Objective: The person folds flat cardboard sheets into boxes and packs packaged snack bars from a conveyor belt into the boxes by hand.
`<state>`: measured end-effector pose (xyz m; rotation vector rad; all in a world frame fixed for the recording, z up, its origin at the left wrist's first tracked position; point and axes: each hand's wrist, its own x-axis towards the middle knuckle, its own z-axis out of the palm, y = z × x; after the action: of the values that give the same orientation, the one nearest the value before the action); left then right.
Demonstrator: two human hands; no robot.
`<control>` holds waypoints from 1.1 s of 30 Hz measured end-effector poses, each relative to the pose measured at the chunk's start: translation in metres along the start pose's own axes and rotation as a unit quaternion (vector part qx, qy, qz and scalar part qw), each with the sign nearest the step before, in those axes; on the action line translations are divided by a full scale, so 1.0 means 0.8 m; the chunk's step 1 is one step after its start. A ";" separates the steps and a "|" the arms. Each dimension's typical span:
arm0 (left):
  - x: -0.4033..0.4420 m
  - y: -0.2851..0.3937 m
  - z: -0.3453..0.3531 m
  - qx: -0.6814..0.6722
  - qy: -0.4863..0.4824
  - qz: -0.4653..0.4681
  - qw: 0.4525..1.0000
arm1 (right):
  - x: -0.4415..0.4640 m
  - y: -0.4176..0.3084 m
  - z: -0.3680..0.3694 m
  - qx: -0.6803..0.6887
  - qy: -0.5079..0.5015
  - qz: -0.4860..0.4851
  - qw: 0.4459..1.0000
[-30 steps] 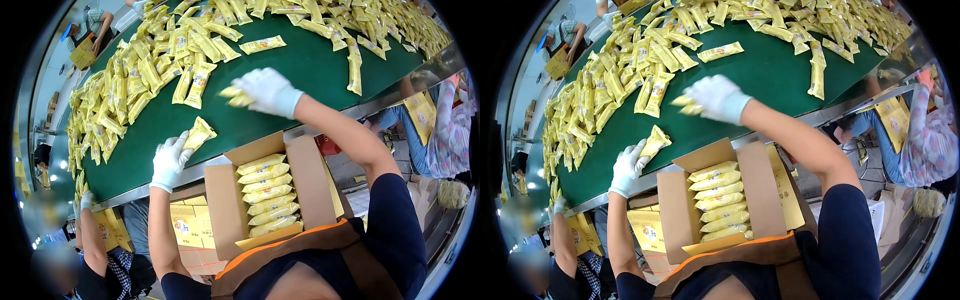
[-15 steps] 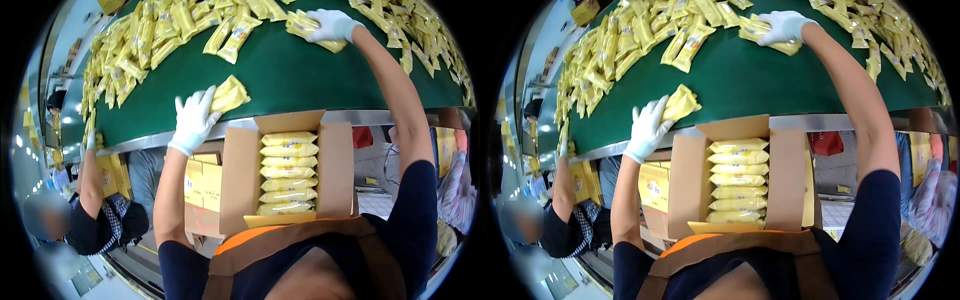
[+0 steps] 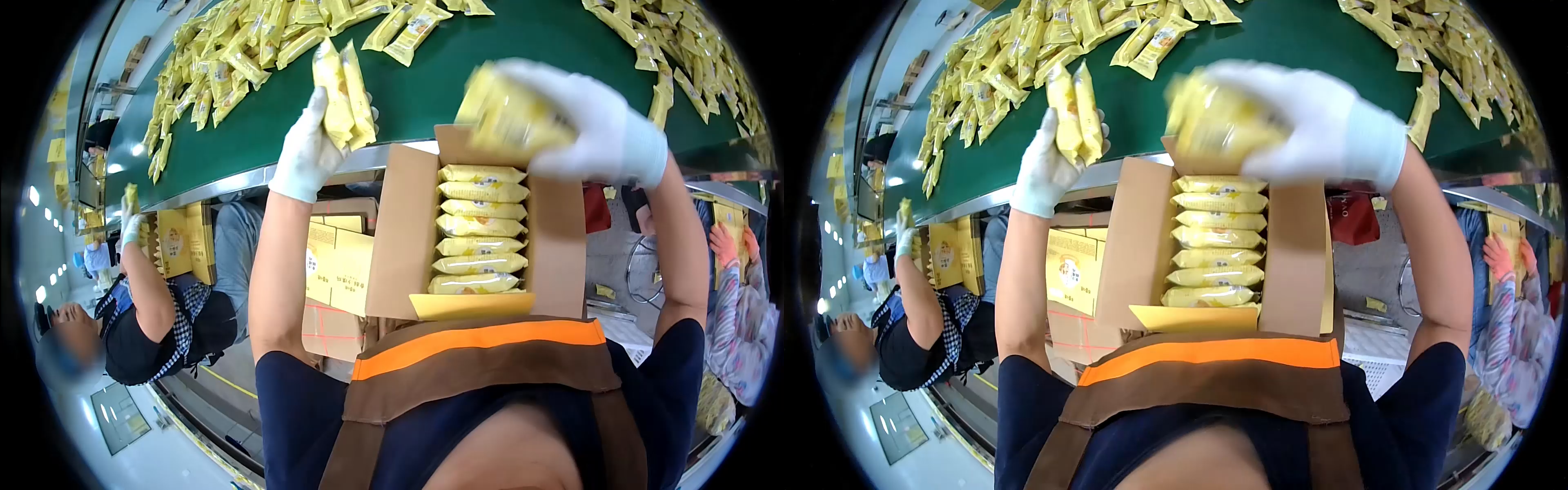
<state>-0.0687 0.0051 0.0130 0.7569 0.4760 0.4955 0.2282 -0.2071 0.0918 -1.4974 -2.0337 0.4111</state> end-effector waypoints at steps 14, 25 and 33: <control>-0.019 -0.102 0.116 0.834 -0.264 0.090 0.476 | -0.090 -0.087 0.141 -0.095 -0.119 -0.095 0.984; -0.057 -0.113 0.107 0.814 -0.285 0.142 0.487 | -0.075 0.004 0.095 -0.100 -0.272 -0.144 0.946; -0.071 -0.028 -0.001 0.245 0.095 0.102 0.959 | -0.074 -0.114 0.022 -0.185 -0.137 -0.127 0.965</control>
<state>-0.1080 -0.0413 0.0084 1.2513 0.7174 0.6559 0.1597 -0.2912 0.1128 -1.4160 -2.5993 0.1431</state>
